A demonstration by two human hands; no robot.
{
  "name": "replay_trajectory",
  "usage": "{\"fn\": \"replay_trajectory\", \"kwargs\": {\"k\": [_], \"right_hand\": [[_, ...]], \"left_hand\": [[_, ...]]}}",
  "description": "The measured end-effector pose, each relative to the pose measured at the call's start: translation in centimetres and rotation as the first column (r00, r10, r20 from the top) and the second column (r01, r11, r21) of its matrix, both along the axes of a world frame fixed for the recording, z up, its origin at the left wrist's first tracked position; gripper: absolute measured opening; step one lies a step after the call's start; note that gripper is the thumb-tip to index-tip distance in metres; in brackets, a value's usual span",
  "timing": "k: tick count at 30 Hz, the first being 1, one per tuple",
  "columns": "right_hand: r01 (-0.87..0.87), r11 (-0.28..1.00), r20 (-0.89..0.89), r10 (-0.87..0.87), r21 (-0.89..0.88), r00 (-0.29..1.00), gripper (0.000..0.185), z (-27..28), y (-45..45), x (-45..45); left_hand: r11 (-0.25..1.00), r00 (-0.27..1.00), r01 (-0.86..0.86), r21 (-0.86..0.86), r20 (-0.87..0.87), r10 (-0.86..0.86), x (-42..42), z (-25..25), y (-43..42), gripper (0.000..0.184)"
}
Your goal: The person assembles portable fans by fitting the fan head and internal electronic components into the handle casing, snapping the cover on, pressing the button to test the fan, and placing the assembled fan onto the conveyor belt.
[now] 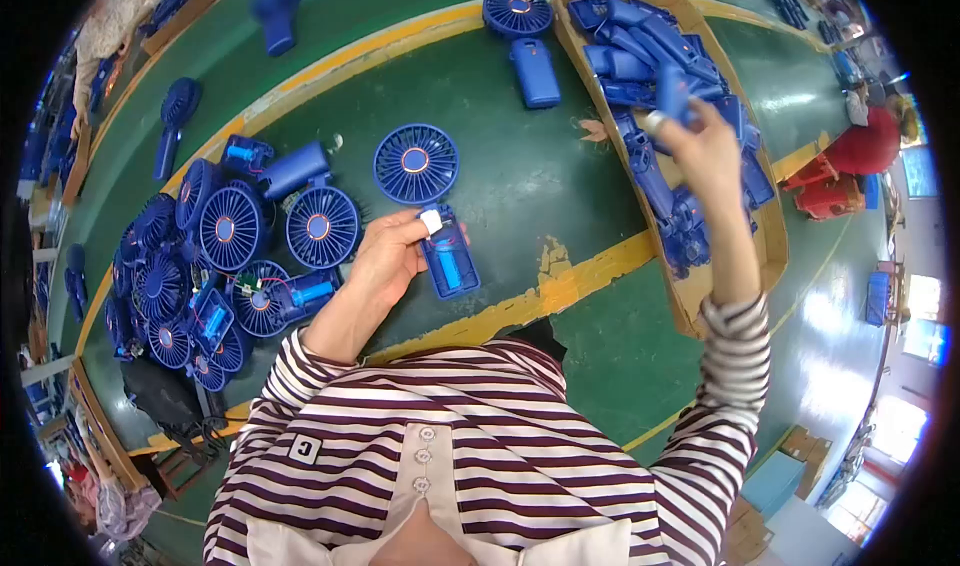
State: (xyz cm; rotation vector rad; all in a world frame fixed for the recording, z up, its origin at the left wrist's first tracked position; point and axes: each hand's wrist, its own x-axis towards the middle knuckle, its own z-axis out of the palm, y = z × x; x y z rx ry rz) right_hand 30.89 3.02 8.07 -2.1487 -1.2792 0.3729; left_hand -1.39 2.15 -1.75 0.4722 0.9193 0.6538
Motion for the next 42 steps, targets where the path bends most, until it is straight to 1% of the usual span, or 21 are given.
{"fn": "replay_trajectory", "kwargs": {"k": [1,3,4,5,6,7,8,9,10,13,14,17,21,24,27,29,33,35,36,38,42], "right_hand": [[-0.042,0.995,-0.009,0.041,-0.087,0.999,0.066,0.2,-1.4,-2.4],[-0.254,0.966,-0.043,0.253,-0.037,0.967,0.062,-0.2,-4.3,-7.2],[-0.283,0.957,-0.290,0.253,-0.065,0.923,0.063,0.9,-5.4,-10.3],[-0.316,0.947,-0.388,0.269,-0.060,0.882,0.067,0.4,-6.3,-11.8],[-0.413,0.909,-0.222,0.393,-0.051,0.892,0.066,-0.5,-7.0,-12.6],[-0.474,0.880,-0.130,0.469,-0.013,0.874,0.063,-1.3,-7.5,-13.7],[-0.524,0.851,-0.022,0.523,-0.040,0.852,0.061,-0.9,-7.6,-14.8],[-0.544,0.837,0.008,0.546,-0.054,0.838,0.061,-1.3,-7.8,-15.6],[-0.554,0.828,0.028,0.558,-0.088,0.829,0.059,-1.5,-7.8,-16.3],[-0.580,0.810,0.091,0.586,-0.089,0.805,0.058,-2.5,-7.4,-17.4],[-0.584,0.807,0.091,0.590,-0.090,0.802,0.058,-2.6,-7.2,-17.6],[-0.594,0.793,0.091,0.607,-0.136,0.789,0.058,-2.9,-6.6,-18.3],[-0.604,0.784,0.131,0.620,-0.140,0.774,0.058,-3.3,-6.3,-18.9],[-0.606,0.780,0.136,0.624,-0.154,0.769,0.054,-3.3,-6.3,-19.0],[-0.618,0.774,0.177,0.633,-0.139,0.753,0.053,-3.7,-6.4,-19.2],[-0.619,0.772,0.216,0.635,-0.147,0.742,0.057,-3.8,-6.5,-19.3],[-0.623,0.764,0.254,0.644,-0.167,0.721,0.056,-3.9,-6.5,-19.4],[-0.635,0.757,0.281,0.649,-0.153,0.707,0.056,-4.3,-6.6,-19.4],[-0.634,0.758,0.281,0.649,-0.152,0.707,0.056,-4.3,-6.6,-19.4],[-0.642,0.752,0.307,0.652,-0.147,0.693,0.056,-4.3,-6.6,-19.4],[-0.642,0.748,0.313,0.657,-0.165,0.686,0.055,-4.1,-6.7,-19.4]], "left_hand": [[1.000,1.000,-0.006,-0.009,-0.001,0.006,0.0,0.1,0.0,0.023],[1.000,1.000,0.005,0.012,0.020,-0.005,0.0,0.3,0.1,0.024],[1.000,1.000,-0.001,0.006,0.017,0.001,0.0,0.4,0.1,0.024],[1.000,1.000,0.000,0.006,0.018,0.000,0.0,0.7,0.0,0.025],[1.000,1.000,0.001,0.007,0.019,-0.001,0.0,0.7,0.0,0.026],[1.000,1.000,-0.004,0.004,0.018,0.004,0.0,0.6,0.0,0.026],[0.998,0.999,-0.037,-0.049,0.029,0.038,0.1,0.4,0.2,0.025],[0.993,0.997,-0.068,-0.101,0.040,0.073,0.0,0.3,0.3,0.024],[0.993,0.997,-0.056,-0.105,0.041,0.060,0.1,0.4,0.3,0.030],[0.991,0.992,-0.093,-0.091,0.081,0.101,0.0,0.8,0.1,0.035],[0.991,0.992,-0.097,-0.088,0.076,0.104,0.2,0.9,0.1,0.038],[0.993,0.989,-0.087,-0.080,0.115,0.096,0.0,1.1,0.0,0.039],[0.991,0.989,-0.102,-0.087,0.095,0.110,0.0,1.1,0.0,0.041],[0.991,0.989,-0.103,-0.080,0.097,0.111,0.1,1.2,0.0,0.042],[0.994,0.992,-0.079,-0.077,0.097,0.086,0.1,1.2,0.0,0.043],[0.995,0.995,-0.051,-0.081,0.086,0.058,0.1,1.1,0.0,0.041],[0.997,0.996,-0.038,-0.067,0.079,0.043,0.1,1.0,0.0,0.037],[0.999,0.999,-0.038,-0.032,0.022,0.039,0.3,1.2,-0.2,0.029],[0.999,0.999,-0.038,-0.032,0.022,0.038,0.4,1.1,-0.2,0.029],[0.998,0.998,-0.061,-0.032,-0.014,0.061,0.6,0.9,-0.2,0.020],[0.997,0.998,-0.064,-0.041,-0.029,0.063,0.6,1.0,-0.1,0.018]]}}
